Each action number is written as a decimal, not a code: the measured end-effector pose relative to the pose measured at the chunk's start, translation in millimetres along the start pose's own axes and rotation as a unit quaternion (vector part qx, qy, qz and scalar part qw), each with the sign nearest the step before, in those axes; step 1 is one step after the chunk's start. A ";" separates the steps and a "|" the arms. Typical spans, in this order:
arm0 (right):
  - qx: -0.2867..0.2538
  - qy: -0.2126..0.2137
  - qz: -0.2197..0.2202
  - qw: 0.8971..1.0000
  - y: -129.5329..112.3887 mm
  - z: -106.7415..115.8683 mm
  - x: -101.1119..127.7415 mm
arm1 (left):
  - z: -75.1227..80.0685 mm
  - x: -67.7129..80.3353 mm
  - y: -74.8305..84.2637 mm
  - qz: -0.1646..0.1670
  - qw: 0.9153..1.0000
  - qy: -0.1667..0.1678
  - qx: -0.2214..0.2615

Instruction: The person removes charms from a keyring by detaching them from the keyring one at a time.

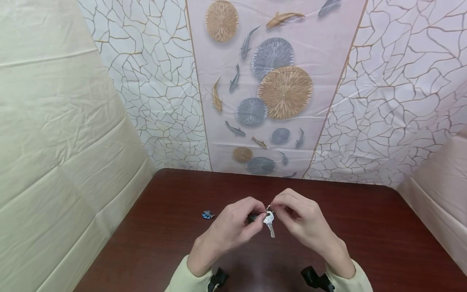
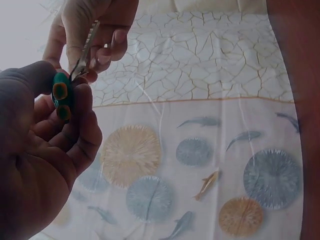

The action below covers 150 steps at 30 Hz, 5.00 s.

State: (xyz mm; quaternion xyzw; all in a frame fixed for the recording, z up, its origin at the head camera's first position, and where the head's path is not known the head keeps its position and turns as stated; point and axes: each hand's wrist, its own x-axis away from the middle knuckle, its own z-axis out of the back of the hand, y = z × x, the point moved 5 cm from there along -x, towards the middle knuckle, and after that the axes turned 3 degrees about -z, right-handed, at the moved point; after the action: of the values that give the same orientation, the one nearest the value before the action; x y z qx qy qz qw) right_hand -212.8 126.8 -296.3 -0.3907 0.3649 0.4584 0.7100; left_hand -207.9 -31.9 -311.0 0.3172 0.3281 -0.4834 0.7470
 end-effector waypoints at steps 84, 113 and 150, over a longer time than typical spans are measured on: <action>-0.073 -0.138 -0.219 0.963 12.9 -6.2 12.9 | 7.0 -3.9 9.2 -0.068 0.987 0.034 -0.138; -0.083 -0.131 -0.221 0.963 10.0 -6.3 12.1 | 7.2 -4.8 9.5 -0.084 0.989 0.037 -0.114; -0.125 -0.130 -0.197 0.964 9.3 -12.7 13.0 | 11.8 -2.9 4.7 -0.057 0.993 0.034 -0.093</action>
State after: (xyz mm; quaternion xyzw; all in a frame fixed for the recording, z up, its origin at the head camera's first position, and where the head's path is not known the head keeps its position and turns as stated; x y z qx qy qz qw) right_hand -219.4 122.7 -315.2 -0.4778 0.1254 0.3981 0.7730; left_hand -202.3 -38.1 -301.0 0.2432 0.4147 -0.4817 0.7327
